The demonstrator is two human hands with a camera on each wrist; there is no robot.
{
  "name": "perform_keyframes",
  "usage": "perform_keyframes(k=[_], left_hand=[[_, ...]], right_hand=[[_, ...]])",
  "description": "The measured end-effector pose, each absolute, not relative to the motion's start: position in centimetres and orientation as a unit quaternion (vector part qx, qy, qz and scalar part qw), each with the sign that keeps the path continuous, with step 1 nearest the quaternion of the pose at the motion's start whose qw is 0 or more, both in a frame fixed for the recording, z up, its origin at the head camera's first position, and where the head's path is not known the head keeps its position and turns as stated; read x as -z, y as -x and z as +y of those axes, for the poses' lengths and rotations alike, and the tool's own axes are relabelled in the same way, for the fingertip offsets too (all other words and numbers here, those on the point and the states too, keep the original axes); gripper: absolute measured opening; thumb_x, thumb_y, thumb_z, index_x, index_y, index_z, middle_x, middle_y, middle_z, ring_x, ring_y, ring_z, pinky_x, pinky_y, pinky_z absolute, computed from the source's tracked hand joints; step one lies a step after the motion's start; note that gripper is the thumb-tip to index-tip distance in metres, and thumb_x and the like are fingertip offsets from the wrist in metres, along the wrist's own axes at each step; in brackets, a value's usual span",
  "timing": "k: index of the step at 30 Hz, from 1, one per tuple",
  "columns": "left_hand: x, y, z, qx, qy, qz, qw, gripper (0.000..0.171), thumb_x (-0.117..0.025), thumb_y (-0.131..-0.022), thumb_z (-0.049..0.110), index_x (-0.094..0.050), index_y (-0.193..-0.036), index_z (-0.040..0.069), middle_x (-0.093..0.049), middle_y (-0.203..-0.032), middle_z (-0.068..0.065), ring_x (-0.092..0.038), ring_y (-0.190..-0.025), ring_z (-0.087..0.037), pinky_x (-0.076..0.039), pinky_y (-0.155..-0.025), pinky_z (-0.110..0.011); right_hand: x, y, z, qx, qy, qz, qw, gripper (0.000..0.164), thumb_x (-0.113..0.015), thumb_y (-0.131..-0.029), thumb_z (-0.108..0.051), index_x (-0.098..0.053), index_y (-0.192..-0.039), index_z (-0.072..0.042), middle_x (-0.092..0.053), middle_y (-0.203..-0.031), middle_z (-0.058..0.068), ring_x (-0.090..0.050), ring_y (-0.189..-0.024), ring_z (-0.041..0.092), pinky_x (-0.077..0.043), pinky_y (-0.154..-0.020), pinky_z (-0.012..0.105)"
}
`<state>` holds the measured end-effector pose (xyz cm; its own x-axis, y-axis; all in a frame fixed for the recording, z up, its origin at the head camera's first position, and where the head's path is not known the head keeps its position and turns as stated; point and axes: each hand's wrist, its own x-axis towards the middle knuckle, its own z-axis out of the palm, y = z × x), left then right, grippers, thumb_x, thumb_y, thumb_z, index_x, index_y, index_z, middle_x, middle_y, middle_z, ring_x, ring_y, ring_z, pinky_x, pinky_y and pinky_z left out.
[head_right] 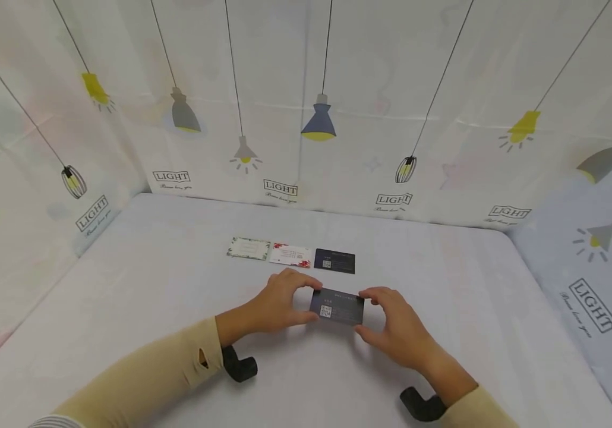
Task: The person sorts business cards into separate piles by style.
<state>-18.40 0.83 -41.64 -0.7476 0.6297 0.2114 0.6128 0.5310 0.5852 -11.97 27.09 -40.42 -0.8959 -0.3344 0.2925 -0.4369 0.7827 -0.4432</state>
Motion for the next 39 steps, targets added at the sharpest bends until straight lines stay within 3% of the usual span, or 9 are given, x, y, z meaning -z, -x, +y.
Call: perform_keyframes(k=[6,26,39], left_hand=[[41.9,20.6,1.2,-0.325,-0.34,0.883,0.017,0.048,-0.082,-0.084,0.032,-0.066,-0.127,0.018,-0.063,-0.125,0.004,-0.048,-0.116,-0.016,-0.034,-0.095,-0.045],[42.8,26.4,3.2,-0.263,-0.285,0.921,0.033,0.044,-0.076,-0.091,0.034,-0.063,-0.131,0.022,-0.062,-0.13,0.004,-0.043,-0.131,-0.021,-0.031,-0.099,-0.047],[43.7,28.2,4.6,-0.218,-0.245,0.944,0.032,0.044,-0.072,-0.093,0.037,-0.062,-0.134,0.024,-0.059,-0.136,0.004,-0.042,-0.132,-0.022,-0.032,-0.098,-0.045]], right_hand=[[40.6,14.2,27.4,-0.276,-0.186,-0.94,0.071,0.055,-0.083,-0.082,-0.012,-0.057,-0.129,-0.002,-0.061,-0.124,0.012,-0.058,-0.105,0.03,-0.051,-0.085,0.05],[41.4,21.3,27.9,-0.277,-0.137,-0.951,0.001,0.055,-0.074,-0.088,-0.02,-0.053,-0.136,0.0,-0.056,-0.131,0.021,-0.054,-0.114,0.037,-0.045,-0.093,0.055],[42.5,23.8,27.6,-0.286,-0.096,-0.953,-0.028,0.056,-0.07,-0.088,-0.017,-0.052,-0.138,-0.001,-0.062,-0.105,0.016,-0.057,-0.089,0.028,-0.047,-0.075,0.041]])
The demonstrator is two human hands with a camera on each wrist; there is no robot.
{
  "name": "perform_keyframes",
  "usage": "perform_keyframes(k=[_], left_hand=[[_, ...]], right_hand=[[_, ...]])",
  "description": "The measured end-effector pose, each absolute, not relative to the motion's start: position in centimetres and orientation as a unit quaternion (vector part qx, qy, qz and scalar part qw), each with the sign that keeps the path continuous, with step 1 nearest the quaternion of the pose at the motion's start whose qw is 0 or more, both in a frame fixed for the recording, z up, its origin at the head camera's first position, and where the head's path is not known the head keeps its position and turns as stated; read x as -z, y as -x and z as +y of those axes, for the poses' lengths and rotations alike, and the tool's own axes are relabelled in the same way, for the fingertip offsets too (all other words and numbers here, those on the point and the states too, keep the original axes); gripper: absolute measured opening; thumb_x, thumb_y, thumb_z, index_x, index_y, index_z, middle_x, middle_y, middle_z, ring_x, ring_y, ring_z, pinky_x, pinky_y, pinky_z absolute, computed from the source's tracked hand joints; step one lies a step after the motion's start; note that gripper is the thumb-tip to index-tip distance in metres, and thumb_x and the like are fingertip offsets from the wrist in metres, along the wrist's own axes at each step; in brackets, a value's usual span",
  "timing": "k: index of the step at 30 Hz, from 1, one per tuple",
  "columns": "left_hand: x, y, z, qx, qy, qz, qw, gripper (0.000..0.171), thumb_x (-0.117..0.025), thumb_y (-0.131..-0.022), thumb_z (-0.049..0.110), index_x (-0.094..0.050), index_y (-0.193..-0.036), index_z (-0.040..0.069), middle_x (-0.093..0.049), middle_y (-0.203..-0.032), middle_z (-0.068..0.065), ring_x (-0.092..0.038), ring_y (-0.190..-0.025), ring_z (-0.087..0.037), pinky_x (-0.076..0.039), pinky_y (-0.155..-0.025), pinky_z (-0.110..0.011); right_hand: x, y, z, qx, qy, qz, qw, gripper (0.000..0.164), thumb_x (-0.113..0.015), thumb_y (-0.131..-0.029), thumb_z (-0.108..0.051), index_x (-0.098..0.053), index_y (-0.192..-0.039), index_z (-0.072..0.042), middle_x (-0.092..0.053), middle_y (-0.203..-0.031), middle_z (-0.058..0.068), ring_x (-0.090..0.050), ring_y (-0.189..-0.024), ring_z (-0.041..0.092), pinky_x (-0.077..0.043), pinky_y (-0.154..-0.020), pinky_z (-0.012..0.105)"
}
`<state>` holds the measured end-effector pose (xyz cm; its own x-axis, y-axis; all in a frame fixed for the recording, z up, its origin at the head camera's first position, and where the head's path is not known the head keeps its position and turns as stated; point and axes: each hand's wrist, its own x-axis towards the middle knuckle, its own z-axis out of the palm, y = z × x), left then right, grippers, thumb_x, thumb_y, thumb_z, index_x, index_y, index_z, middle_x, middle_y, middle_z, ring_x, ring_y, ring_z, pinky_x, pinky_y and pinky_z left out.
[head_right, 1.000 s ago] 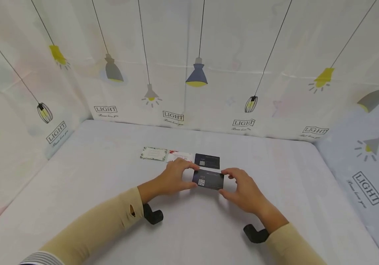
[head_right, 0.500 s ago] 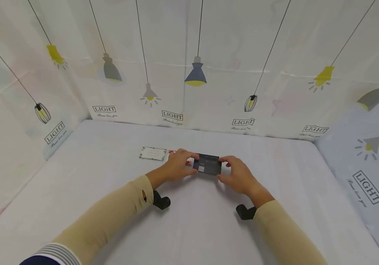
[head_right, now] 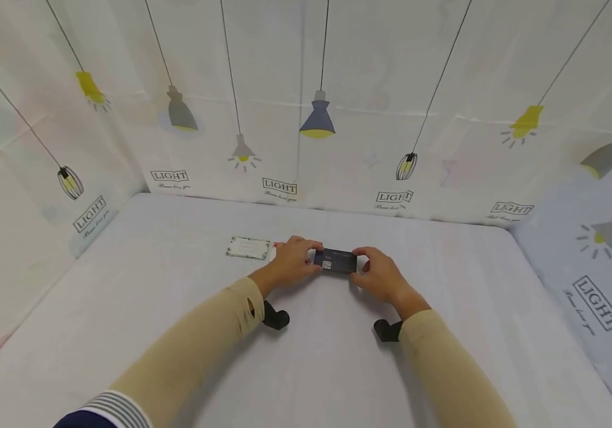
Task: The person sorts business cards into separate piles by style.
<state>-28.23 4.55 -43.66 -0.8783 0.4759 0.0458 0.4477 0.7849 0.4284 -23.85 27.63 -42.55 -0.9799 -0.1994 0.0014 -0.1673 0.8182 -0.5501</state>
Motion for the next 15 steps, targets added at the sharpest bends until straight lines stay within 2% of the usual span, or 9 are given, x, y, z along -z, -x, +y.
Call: perform_keyframes(k=[5,15], left_hand=[[43.9,28.5,4.9,-0.222,-0.23,0.947,0.032,0.044,-0.073,-0.093,0.037,-0.062,-0.133,0.025,-0.06,-0.134,0.004,-0.04,-0.133,-0.022,-0.031,-0.097,-0.046],[44.7,28.7,5.0,-0.212,-0.23,0.95,0.02,0.044,-0.071,-0.094,0.037,-0.062,-0.135,0.022,-0.056,-0.14,0.007,-0.039,-0.134,-0.02,-0.029,-0.096,-0.047]], right_hand=[[42.9,24.7,27.7,0.295,0.09,0.951,0.034,0.056,-0.069,-0.087,-0.015,-0.052,-0.138,-0.001,-0.062,-0.097,0.013,-0.057,-0.082,0.024,-0.047,-0.07,0.038],[43.8,25.7,27.6,0.297,0.072,0.951,0.046,0.056,-0.067,-0.086,-0.013,-0.052,-0.139,-0.002,-0.062,-0.093,0.012,-0.057,-0.081,0.025,-0.046,-0.071,0.039]])
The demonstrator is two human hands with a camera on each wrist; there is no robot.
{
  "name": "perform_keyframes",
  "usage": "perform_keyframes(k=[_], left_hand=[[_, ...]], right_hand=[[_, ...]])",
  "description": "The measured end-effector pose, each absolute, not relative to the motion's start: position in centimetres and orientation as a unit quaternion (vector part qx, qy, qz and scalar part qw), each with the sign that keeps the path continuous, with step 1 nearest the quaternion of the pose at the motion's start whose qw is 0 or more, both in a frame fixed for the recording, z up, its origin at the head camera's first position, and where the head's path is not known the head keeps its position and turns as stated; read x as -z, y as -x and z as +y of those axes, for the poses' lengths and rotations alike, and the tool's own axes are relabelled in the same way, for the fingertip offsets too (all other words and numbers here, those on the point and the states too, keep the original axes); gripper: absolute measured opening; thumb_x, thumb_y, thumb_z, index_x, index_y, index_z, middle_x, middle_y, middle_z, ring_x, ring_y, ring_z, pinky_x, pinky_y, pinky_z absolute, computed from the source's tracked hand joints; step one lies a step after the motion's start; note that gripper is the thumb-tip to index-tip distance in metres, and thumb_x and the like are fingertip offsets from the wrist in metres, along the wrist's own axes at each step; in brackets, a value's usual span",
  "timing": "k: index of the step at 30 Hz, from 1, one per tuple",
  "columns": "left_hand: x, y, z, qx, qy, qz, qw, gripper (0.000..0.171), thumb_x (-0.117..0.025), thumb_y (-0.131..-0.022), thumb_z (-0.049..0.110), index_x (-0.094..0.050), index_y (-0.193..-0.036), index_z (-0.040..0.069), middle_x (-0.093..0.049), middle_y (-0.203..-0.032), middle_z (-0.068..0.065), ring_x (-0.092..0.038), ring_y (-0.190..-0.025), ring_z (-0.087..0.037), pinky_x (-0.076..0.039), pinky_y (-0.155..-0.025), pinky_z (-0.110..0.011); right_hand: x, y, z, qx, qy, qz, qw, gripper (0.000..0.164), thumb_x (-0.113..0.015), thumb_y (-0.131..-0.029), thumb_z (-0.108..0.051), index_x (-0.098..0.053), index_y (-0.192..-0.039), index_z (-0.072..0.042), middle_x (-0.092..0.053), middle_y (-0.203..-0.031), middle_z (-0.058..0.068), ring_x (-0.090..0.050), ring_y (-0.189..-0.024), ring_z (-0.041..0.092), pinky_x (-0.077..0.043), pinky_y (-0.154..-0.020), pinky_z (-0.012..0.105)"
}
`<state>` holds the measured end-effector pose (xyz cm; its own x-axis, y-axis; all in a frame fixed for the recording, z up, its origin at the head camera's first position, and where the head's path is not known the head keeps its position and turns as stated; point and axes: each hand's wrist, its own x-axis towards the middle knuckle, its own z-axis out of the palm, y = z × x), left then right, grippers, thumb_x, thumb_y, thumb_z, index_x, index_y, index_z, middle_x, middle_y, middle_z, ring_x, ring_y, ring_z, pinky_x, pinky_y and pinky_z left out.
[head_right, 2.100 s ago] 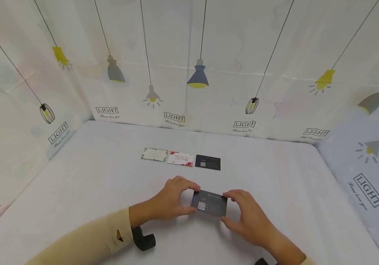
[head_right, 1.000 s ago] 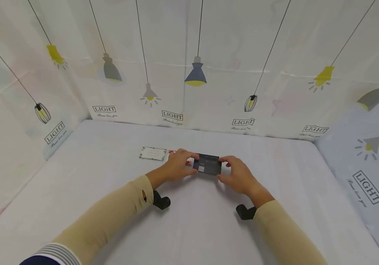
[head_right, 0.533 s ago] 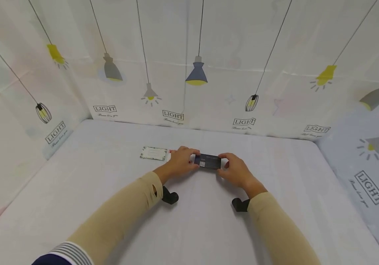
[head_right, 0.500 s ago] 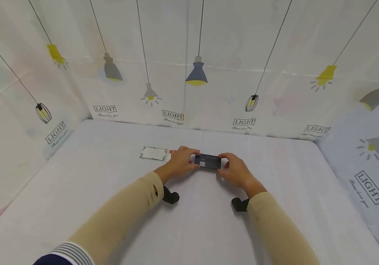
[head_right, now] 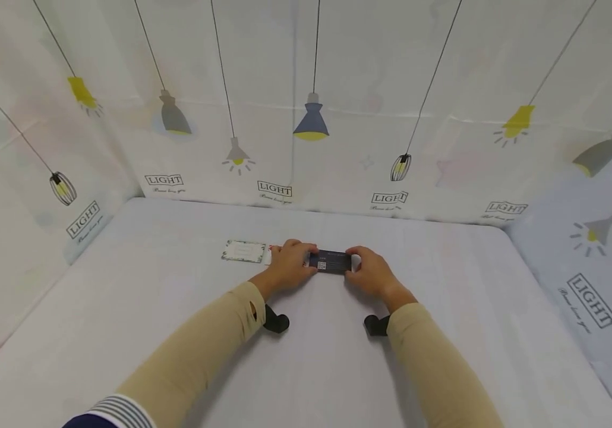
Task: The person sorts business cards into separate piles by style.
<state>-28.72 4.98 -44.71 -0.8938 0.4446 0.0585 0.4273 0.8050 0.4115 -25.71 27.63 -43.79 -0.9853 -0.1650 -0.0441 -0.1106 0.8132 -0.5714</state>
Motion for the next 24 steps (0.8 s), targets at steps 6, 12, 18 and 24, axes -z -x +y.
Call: perform_keyframes(k=[6,12,18,24], left_hand=[[45.2,29.1,5.1,-0.213,-0.233,0.949,0.01,0.044,-0.07,-0.095,0.037,-0.061,-0.136,0.022,-0.057,-0.139,0.007,-0.039,-0.133,-0.02,-0.028,-0.094,-0.047],[45.2,28.8,5.2,-0.217,-0.214,0.952,0.015,0.044,-0.069,-0.095,0.037,-0.061,-0.136,0.023,-0.057,-0.139,0.007,-0.038,-0.135,-0.021,-0.028,-0.098,-0.051],[45.6,28.0,5.1,-0.233,-0.203,0.951,0.003,0.043,-0.067,-0.096,0.035,-0.06,-0.137,0.023,-0.057,-0.14,0.008,-0.039,-0.135,-0.02,-0.03,-0.096,-0.05],[46.7,27.4,4.5,-0.232,-0.177,0.956,-0.028,0.044,-0.068,-0.095,0.037,-0.06,-0.135,0.022,-0.054,-0.144,0.005,-0.041,-0.133,-0.02,-0.031,-0.093,-0.05]], right_hand=[[43.7,25.8,27.5,0.291,0.066,0.953,0.04,0.056,-0.066,-0.087,-0.014,-0.052,-0.139,-0.003,-0.062,-0.097,0.013,-0.058,-0.083,0.026,-0.046,-0.073,0.041],[43.8,25.7,27.6,0.295,0.06,0.952,0.047,0.058,-0.065,-0.086,-0.014,-0.05,-0.141,-0.002,-0.062,-0.098,0.014,-0.057,-0.087,0.028,-0.046,-0.078,0.044],[44.6,25.5,27.7,0.333,0.024,0.94,0.064,0.067,-0.068,-0.086,-0.018,-0.043,-0.146,-0.003,-0.06,-0.099,0.011,-0.055,-0.087,0.025,-0.043,-0.077,0.039],[45.7,25.2,26.8,0.352,0.015,0.934,0.062,0.068,-0.067,-0.086,-0.024,-0.043,-0.146,-0.003,-0.056,-0.097,0.011,-0.053,-0.085,0.025,-0.042,-0.074,0.037]])
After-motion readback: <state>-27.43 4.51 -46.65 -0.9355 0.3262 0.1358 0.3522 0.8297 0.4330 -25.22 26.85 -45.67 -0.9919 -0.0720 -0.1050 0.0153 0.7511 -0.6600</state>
